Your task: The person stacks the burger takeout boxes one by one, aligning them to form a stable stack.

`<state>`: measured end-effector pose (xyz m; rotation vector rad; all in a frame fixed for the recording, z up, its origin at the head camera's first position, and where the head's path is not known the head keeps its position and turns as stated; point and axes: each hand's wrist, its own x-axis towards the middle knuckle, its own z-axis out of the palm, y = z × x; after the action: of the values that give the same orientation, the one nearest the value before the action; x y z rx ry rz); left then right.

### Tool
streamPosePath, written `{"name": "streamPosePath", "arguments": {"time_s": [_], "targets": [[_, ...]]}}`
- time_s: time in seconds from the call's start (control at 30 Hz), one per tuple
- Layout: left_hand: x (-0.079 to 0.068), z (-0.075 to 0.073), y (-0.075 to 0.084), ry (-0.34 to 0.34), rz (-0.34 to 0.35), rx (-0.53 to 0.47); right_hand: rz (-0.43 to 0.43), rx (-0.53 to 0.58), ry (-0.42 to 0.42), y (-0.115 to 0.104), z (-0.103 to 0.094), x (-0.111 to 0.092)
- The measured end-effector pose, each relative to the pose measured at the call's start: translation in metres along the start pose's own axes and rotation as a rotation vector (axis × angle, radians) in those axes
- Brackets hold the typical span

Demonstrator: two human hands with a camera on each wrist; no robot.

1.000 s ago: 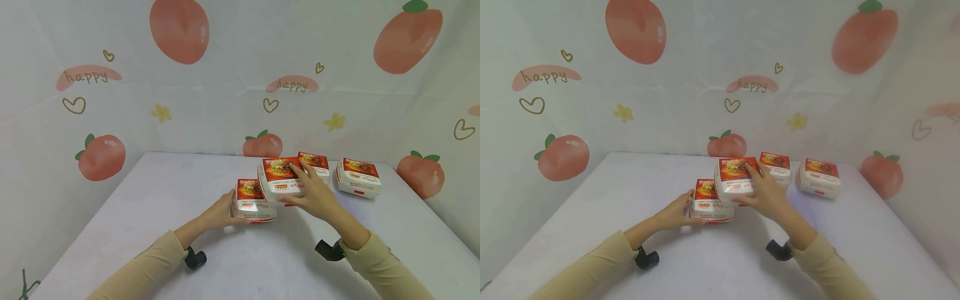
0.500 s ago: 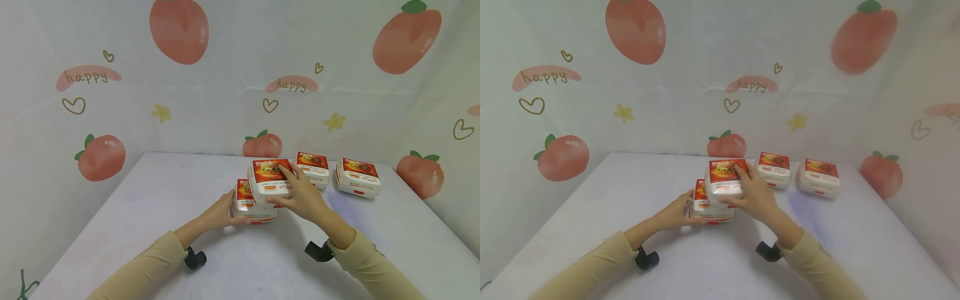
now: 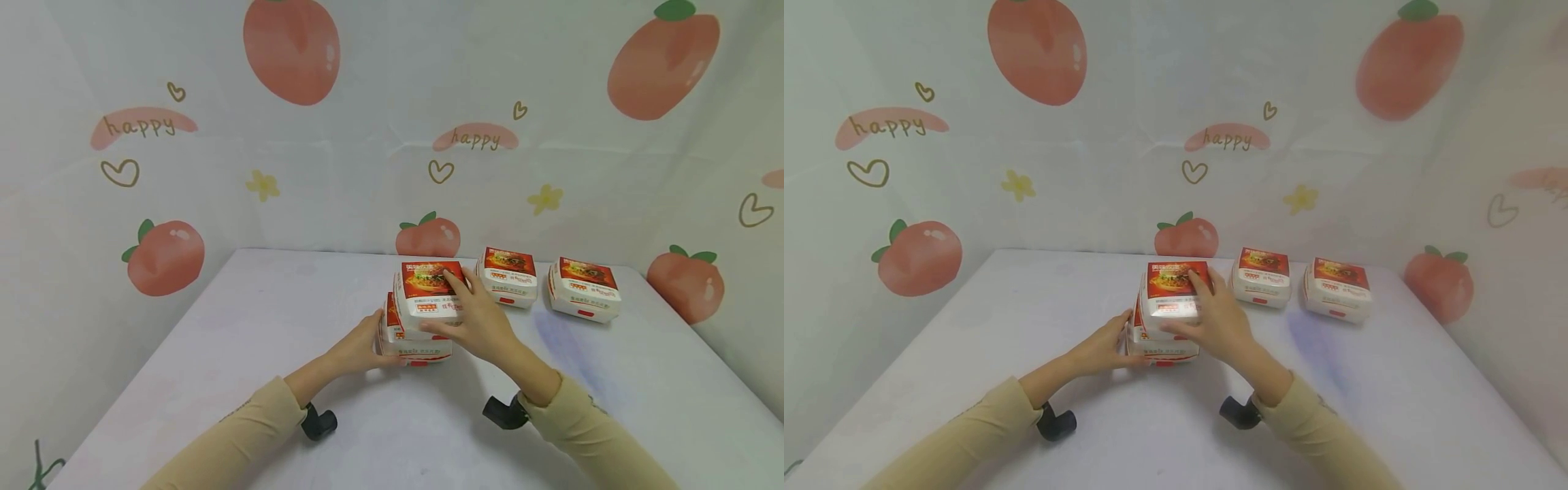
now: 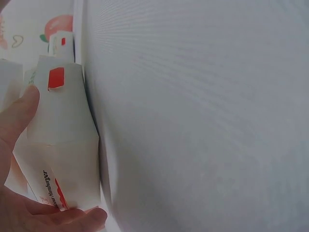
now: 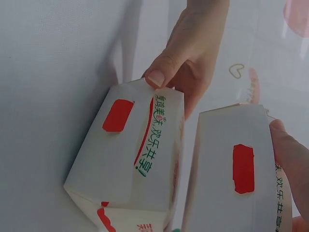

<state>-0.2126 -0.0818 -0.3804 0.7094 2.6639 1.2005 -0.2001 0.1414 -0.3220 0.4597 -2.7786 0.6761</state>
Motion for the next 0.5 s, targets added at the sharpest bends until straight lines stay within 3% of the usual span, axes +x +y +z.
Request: {"name": "streamPosePath", "arguments": {"time_s": [0.23,0.5], "targets": [[-0.0011,-0.0008,0.0008,-0.002,-0.014,0.003,0.024,0.003,0.005,-0.0042,0.0045,0.0020],[0.0009,-0.0013,-0.0017,-0.017,0.032,-0.018,0.034,0.005,0.013,-0.0104,0.0090,0.0024]]}}
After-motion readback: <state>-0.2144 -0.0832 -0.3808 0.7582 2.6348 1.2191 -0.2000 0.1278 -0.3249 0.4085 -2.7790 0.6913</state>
